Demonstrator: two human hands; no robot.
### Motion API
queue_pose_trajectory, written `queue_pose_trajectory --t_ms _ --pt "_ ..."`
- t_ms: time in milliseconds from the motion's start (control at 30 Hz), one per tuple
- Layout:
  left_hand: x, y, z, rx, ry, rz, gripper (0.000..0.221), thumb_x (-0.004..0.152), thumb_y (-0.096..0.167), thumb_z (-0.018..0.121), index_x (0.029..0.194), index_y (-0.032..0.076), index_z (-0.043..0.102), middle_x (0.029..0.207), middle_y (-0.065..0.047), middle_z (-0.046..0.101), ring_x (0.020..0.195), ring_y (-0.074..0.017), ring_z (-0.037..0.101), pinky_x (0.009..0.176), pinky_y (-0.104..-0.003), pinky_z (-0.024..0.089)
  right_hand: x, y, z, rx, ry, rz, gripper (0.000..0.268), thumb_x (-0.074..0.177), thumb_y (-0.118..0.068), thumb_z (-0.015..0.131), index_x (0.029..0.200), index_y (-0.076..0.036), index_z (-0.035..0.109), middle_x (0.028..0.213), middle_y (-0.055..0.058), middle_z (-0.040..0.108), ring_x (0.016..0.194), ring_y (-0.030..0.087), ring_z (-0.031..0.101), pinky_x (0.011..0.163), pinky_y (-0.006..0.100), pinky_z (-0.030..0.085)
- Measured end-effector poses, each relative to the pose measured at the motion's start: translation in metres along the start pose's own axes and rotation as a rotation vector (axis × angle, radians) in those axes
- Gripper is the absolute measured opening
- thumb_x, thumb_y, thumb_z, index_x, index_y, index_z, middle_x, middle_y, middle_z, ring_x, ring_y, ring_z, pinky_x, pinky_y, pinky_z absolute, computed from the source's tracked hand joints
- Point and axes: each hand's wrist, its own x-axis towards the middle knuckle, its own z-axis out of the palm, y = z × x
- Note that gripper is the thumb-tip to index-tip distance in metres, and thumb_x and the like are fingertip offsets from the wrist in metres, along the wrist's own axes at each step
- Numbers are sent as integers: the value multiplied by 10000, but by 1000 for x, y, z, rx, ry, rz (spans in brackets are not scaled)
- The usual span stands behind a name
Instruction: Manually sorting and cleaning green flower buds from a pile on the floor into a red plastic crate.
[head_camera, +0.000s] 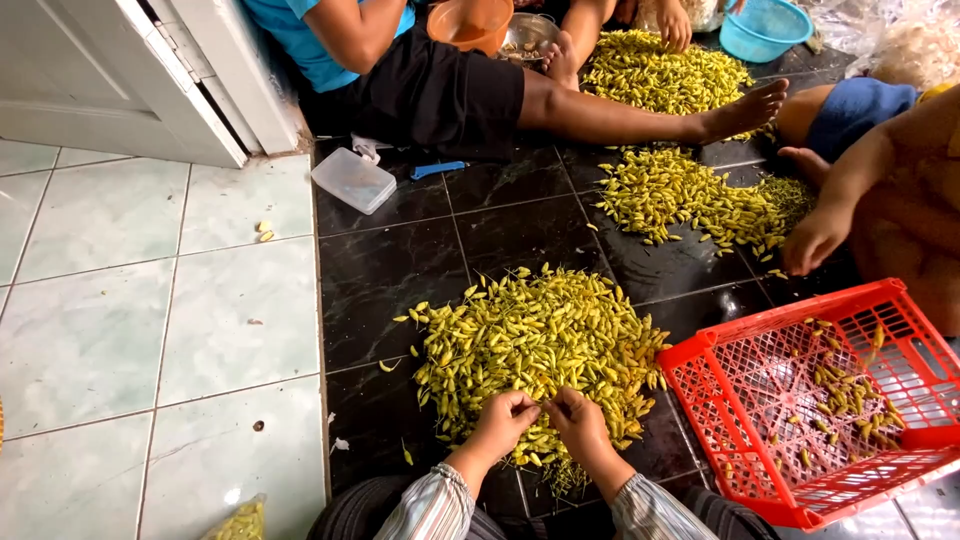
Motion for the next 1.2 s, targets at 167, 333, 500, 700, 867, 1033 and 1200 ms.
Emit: queue_pose_trajectory --t_ms 167,333,500,700,867,1033,1200 --pt "-1 0 -1 -6 -1 -8 78 925 53 721 849 67 715 713 -19 683 571 -92 542 534 -218 471 -1 0 -2 291 -71 47 108 972 -59 679 866 -40 671 666 69 665 511 125 527 471 245 449" --pt "-1 3 -2 -1 6 28 58 905 39 731 854 64 720 713 -23 690 567 -93 547 525 -215 473 13 32 1 854 -258 68 146 1000 -26 639 860 9 612 682 99 585 535 136 471 494 259 370" --pt "-1 1 0 61 28 68 49 887 39 740 843 57 730 666 -14 680 528 -92 537 489 -218 443 6 12 0 389 -103 109 119 978 -34 672 865 2 662 683 86 632 578 154 554 546 269 487" --pt "-1 3 -1 75 26 70 52 883 24 729 843 56 730 675 -26 693 527 -95 548 489 -213 450 1 2 -1 -9 11 -91 90 902 -81 735 819 -70 702 604 4 643 466 98 504 429 241 417" --pt "0 3 -1 88 34 73 59 886 26 724 839 62 724 683 -26 700 531 -97 556 495 -211 461 0 1 2 -129 107 -223 108 846 -83 757 768 -83 682 614 -4 689 479 101 568 451 255 479" --pt "3 -5 -2 47 -4 54 89 927 57 729 841 61 706 676 -34 684 511 -87 529 462 -202 449 19 19 -3 -196 149 -213 120 885 -43 718 777 -96 706 649 14 728 488 75 630 437 172 563" --pt "7 -11 -6 -483 56 -266 153 1001 7 578 870 48 646 762 -56 624 598 -95 473 530 -201 412 19 31 -10 -373 -296 -204 72 851 -120 760 922 -128 764 860 9 795 684 95 722 645 175 624"
